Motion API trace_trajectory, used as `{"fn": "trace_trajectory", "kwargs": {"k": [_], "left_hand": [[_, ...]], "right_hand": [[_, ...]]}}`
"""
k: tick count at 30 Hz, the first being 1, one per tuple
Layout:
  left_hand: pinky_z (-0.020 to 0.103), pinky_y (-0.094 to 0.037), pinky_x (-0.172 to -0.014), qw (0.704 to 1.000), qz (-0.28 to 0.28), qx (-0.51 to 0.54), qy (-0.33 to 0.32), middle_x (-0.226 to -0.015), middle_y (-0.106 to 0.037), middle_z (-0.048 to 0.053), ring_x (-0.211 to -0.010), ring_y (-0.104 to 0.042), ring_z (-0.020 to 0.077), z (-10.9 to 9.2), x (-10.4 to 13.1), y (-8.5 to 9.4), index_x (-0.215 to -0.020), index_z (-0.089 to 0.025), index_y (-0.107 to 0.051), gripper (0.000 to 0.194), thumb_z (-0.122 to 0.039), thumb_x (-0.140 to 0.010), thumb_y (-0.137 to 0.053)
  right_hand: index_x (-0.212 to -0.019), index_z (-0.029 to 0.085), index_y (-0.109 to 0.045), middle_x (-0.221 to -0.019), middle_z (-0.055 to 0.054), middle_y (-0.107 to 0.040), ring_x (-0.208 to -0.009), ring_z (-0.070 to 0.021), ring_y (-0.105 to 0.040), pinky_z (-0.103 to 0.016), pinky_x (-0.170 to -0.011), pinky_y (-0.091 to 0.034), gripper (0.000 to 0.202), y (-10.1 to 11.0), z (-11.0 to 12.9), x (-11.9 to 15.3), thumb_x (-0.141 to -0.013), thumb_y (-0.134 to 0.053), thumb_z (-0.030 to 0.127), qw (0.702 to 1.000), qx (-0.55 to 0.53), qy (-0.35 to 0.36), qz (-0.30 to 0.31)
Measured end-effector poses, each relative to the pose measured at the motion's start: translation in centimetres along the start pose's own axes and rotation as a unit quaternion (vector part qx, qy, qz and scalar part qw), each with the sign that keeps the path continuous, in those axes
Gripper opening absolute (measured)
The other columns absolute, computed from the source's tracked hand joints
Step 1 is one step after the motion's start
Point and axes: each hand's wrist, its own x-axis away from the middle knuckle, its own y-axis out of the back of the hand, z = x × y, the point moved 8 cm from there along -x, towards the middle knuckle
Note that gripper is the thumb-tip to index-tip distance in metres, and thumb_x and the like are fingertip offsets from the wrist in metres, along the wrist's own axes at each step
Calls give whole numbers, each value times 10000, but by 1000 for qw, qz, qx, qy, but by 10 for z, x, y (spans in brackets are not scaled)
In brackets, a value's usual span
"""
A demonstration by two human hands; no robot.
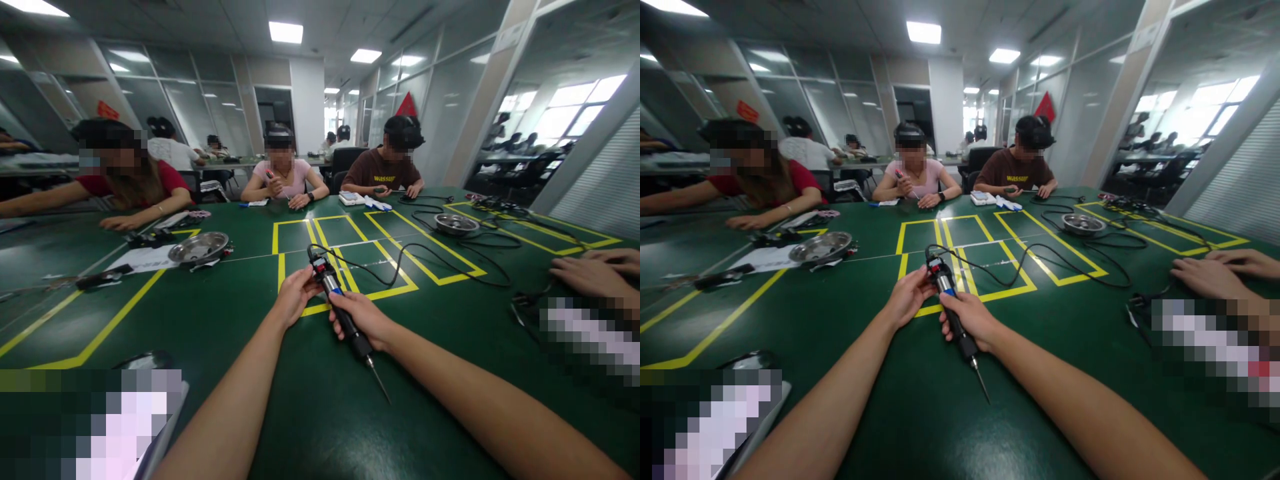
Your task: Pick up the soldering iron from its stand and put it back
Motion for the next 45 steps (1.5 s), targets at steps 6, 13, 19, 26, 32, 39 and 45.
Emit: {"fn": "trace_trajectory", "kwargs": {"k": [6, 13, 19, 26, 32, 39, 45], "left_hand": [[376, -555, -778, 1000, 6, -16, 13, -962, -702, 140, -836, -685, 209, 1, 2, 0, -884, -97, -609, 287, -346, -781, -710], [372, -577, -716, 998, 4, -48, 42, -897, -706, 178, -754, -695, 219, 0, 6, 7, -884, -74, -600, 324, -363, -784, -707], [363, -577, -736, 998, 8, -54, 41, -943, -700, 194, -784, -698, 221, 3, 5, 5, -948, -55, -618, 374, -397, -808, -676], [442, -544, -854, 999, 27, -6, 39, -920, -705, 153, -791, -703, 215, -1, 10, 1, -840, -86, -591, 240, -284, -782, -714], [462, -537, -860, 999, 28, 6, 24, -899, -714, 151, -797, -706, 233, -5, 9, 3, -814, -89, -606, 179, -247, -791, -688], [451, -527, -884, 999, 41, 13, 22, -969, -711, 168, -852, -700, 238, -2, 7, 2, -909, -74, -639, 237, -285, -811, -679], [433, -507, -929, 997, 56, 29, 42, -1042, -695, 175, -902, -693, 229, 0, 10, -1, -980, -70, -629, 253, -266, -825, -673]], "right_hand": [[-890, 152, -522, -681, -9, -612, -458, -104, -562, -236, -405, -496, 342, -3, -5, 8, -831, -640, 467, 1000, 4, 28, -7], [-859, 148, -545, -672, -12, -619, -439, -90, -529, -222, -393, -467, 340, -2, -5, 12, -818, -655, 467, 999, 7, 32, -1], [-968, 149, -558, -693, -9, -619, -462, -92, -529, -214, -399, -460, 329, -3, -5, 11, -836, -648, 437, 999, -17, 29, 2], [-920, 148, -563, -677, -12, -612, -463, -98, -526, -224, -404, -462, 320, -1, -2, 12, -827, -655, 440, 999, -19, 35, -16], [-888, 151, -566, -665, -10, -599, -468, -94, -513, -221, -407, -459, 301, -2, -1, 14, -823, -663, 428, 999, -30, 37, -15], [-968, 151, -578, -682, -6, -596, -479, -91, -508, -222, -416, -459, 308, -3, -2, 15, -834, -658, 416, 998, -55, 37, 6], [-970, 151, -579, -692, -6, -597, -478, -88, -502, -223, -415, -455, 316, -3, 0, 16, -829, -661, 421, 997, -71, 38, 20]]}}
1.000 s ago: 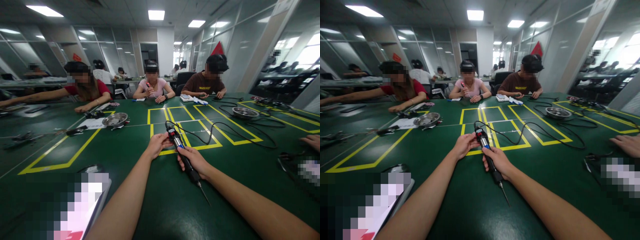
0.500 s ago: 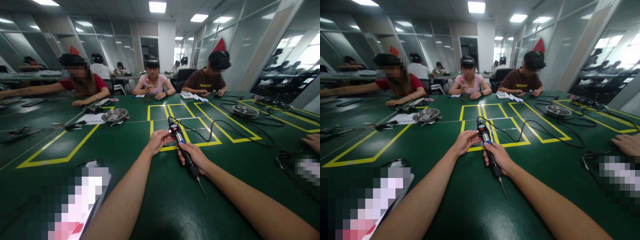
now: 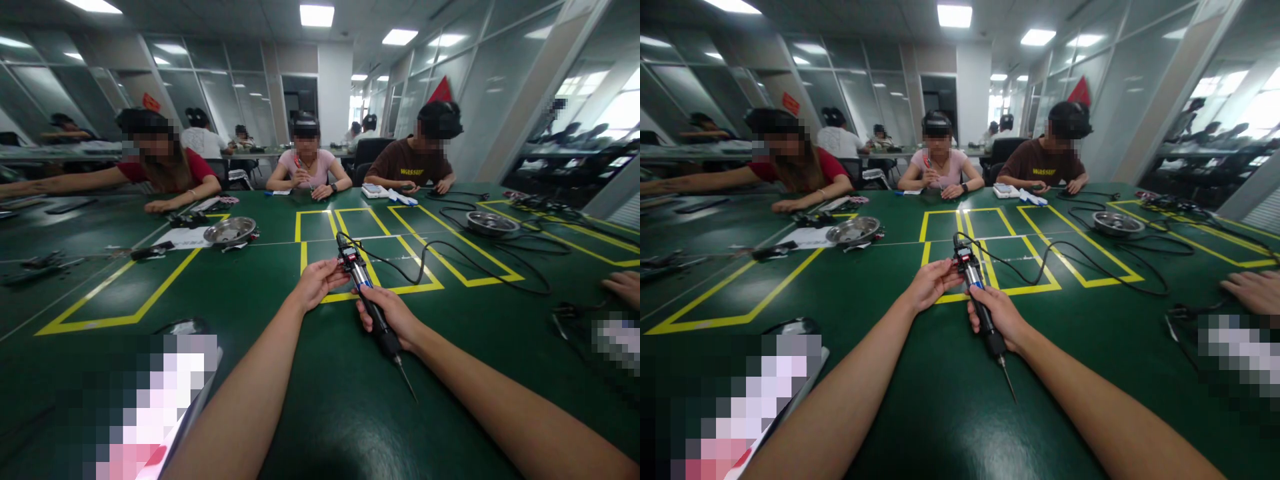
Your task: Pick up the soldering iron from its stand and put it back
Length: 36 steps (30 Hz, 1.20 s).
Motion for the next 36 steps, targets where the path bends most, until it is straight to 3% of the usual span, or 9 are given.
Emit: {"fn": "trace_trajectory", "kwargs": {"k": [6, 13, 20, 36], "left_hand": [[444, -484, -966, 1000, 10, 12, 4, -1074, -684, 174, -961, -683, 245, 2, 0, 1, -940, -80, -622, 191, -203, -809, -687], [437, -494, -948, 1000, 4, 8, 12, -997, -697, 149, -889, -695, 218, 2, 1, 1, -906, -87, -615, 181, -201, -794, -702], [430, -482, -963, 999, 46, 4, 4, -1102, -671, 171, -977, -675, 239, -1, 3, -8, -988, -87, -622, 241, -215, -799, -699], [365, -557, -847, 998, -2, -52, -31, -942, -712, 127, -804, -694, 180, -5, 1, -4, -941, -78, -665, 249, -246, -770, -730]], "right_hand": [[-962, 152, -580, -684, -3, -594, -474, -88, -499, -223, -412, -451, 314, 1, 1, 0, -823, -668, 420, 1000, -3, 2, 0], [-941, 150, -573, -657, 2, -592, -440, -91, -493, -228, -391, -440, 342, -1, -1, 0, -814, -665, 454, 1000, 28, -1, 5], [-1011, 147, -565, -661, 4, -598, -432, -91, -496, -225, -390, -437, 374, -3, 0, 2, -818, -657, 454, 999, 36, -5, 17], [-1016, 149, -557, -648, 10, -613, -431, -95, -520, -216, -390, -449, 364, 1, -1, 0, -830, -644, 450, 999, 27, -13, 32]]}}
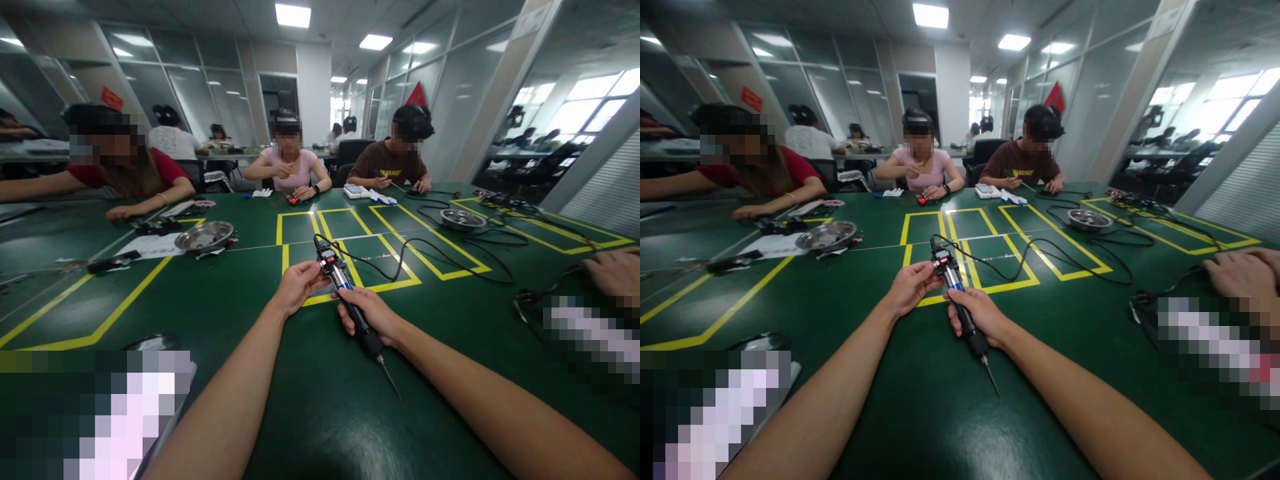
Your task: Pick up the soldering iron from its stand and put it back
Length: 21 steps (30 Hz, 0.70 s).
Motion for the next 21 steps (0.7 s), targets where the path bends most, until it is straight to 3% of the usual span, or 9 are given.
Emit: {"fn": "trace_trajectory", "kwargs": {"k": [6, 10, 13, 17, 19, 21], "left_hand": [[381, -563, -846, 998, -21, -52, 1, -1003, -708, 142, -814, -703, 202, 6, -5, 0, -989, -79, -658, 319, -257, -742, -753], [368, -552, -889, 997, -41, -65, 7, -1093, -681, 181, -898, -700, 222, 9, -6, 4, -1078, -79, -619, 405, -206, -724, -769], [354, -554, -892, 997, -54, -57, 17, -1083, -677, 203, -923, -697, 229, 10, -6, 7, -1074, -66, -605, 383, -171, -738, -756], [322, -576, -828, 996, -47, -77, 14, -979, -696, 168, -868, -706, 210, 6, -6, 7, -1075, -68, -602, 359, -149, -753, -739], [296, -586, -768, 995, -49, -90, 8, -925, -695, 134, -808, -709, 190, 4, -5, 7, -1068, -75, -600, 352, -134, -750, -738], [271, -586, -714, 994, -52, -100, 6, -895, -686, 110, -760, -705, 172, 2, -5, 7, -1053, -82, -599, 326, -117, -755, -726]], "right_hand": [[-962, 136, -565, -783, -66, -680, -501, -120, -604, -216, -406, -483, 310, 7, 4, -4, -838, -648, 407, 999, 16, -7, -41], [-917, 123, -579, -650, -59, -653, -450, -117, -581, -199, -385, -460, 299, 33, 14, -4, -861, -617, 414, 993, 63, -24, -102], [-913, 130, -578, -599, -45, -628, -426, -112, -555, -195, -378, -439, 310, 79, 31, 1, -856, -618, 432, 981, 110, -19, -156], [-930, 126, -588, -574, -30, -596, -435, -123, -538, -220, -404, -445, 333, 168, 67, 21, -821, -655, 433, 946, 215, -44, -237], [-984, 119, -599, -599, -38, -609, -447, -137, -543, -246, -435, -454, 377, 217, 98, 38, -818, -646, 454, 890, 327, -80, -308], [-1029, 101, -615, -664, -74, -645, -515, -158, -590, -253, -510, -467, 427, 257, 138, 53, -835, -613, 482, 788, 482, -119, -364]]}}
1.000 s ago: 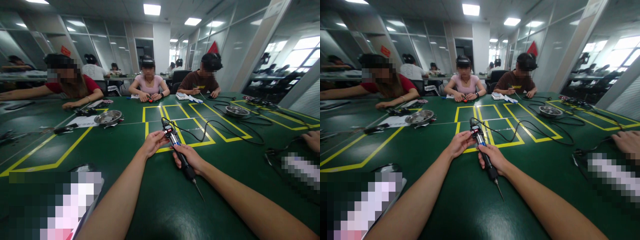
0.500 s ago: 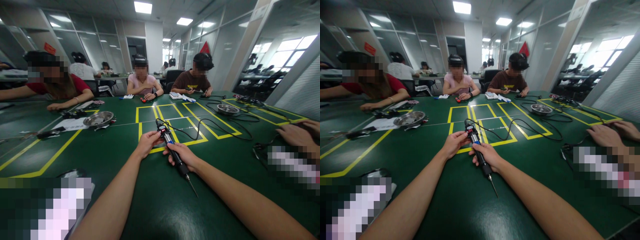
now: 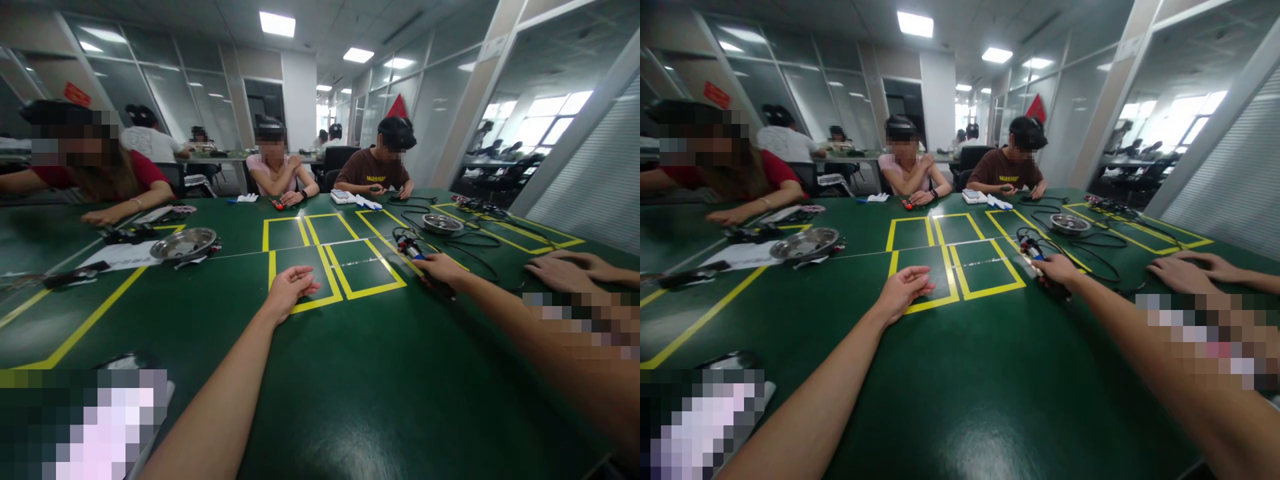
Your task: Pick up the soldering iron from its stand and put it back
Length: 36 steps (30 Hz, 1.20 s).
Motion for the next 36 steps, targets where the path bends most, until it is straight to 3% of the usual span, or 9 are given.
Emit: {"fn": "trace_trajectory", "kwargs": {"k": [3, 6, 9, 14, 22, 26, 30, 33, 36], "left_hand": [[250, -578, -670, 1000, 5, -13, 6, -880, -673, 92, -726, -697, 156, -1, 1, -2, -1035, -90, -600, 267, -109, -784, -689], [247, -574, -665, 1000, 14, -21, 12, -857, -661, 79, -710, -690, 144, 0, 1, -4, -1017, -93, -601, 213, -102, -810, -652], [244, -571, -666, 1000, 17, -19, 13, -822, -650, 66, -700, -686, 138, 1, 0, -4, -1006, -92, -598, 186, -99, -823, -632], [253, -574, -664, 1000, 13, -5, 7, -877, -655, 80, -712, -692, 144, 0, -1, -4, -1009, -93, -593, 196, -130, -824, -645], [268, -579, -687, 1000, -1, 15, 14, -919, -682, 110, -750, -703, 165, 2, -1, -3, -884, -98, -555, 207, -175, -778, -715], [275, -578, -705, 1000, 22, 9, 14, -969, -681, 125, -774, -704, 172, 7, -4, -2, -872, -96, -561, 205, -200, -783, -714], [281, -575, -719, 999, 39, 0, 4, -1009, -679, 141, -799, -700, 175, 9, -6, -2, -893, -96, -587, 214, -252, -801, -701], [286, -572, -726, 999, 37, -2, 8, -1021, -675, 164, -813, -697, 183, 8, -5, -1, -897, -82, -613, 246, -319, -843, -650], [293, -570, -723, 999, 31, 5, 16, -1022, -672, 184, -817, -696, 195, 6, -3, -1, -884, -69, -622, 315, -382, -871, -599]], "right_hand": [[-992, 60, -654, -767, -158, -672, -673, -196, -640, -262, -618, -451, 456, 60, 3, -22, -876, -547, 488, 943, 323, 7, -81], [-1050, 7, -646, -1002, -300, -635, -892, -268, -633, -326, -727, -429, 482, 88, 14, -32, -874, -557, 446, 900, 420, 21, -117], [-1132, 22, -630, -1130, -328, -585, -1024, -309, -590, -389, -819, -393, 432, 86, 27, -35, -865, -589, 359, 882, 454, 53, -118], [-1076, 60, -685, -1117, -284, -619, -1055, -312, -593, -429, -878, -375, 274, 64, 38, -39, -859, -555, 164, 854, 505, 94, -87], [-1079, 111, -698, -1087, -242, -652, -1007, -345, -626, -472, -842, -443, 296, 59, 37, -36, -841, -535, 175, 832, 539, 100, -83], [-1066, 112, -698, -1066, -238, -659, -978, -341, -637, -457, -819, -459, 291, 60, 33, -32, -831, -550, 197, 835, 536, 92, -81], [-1048, 103, -685, -1062, -241, -652, -970, -348, -640, -432, -785, -481, 344, 62, 37, -27, -829, -595, 352, 854, 506, 74, -102], [-925, 88, -664, -883, -202, -675, -844, -298, -668, -369, -714, -510, 372, 49, 40, -19, -822, -613, 442, 929, 355, 48, -90], [-878, 114, -596, -744, -116, -657, -608, -190, -638, -299, -579, -522, 276, 9, 46, 0, -861, -591, 389, 997, 54, 48, -16]]}}
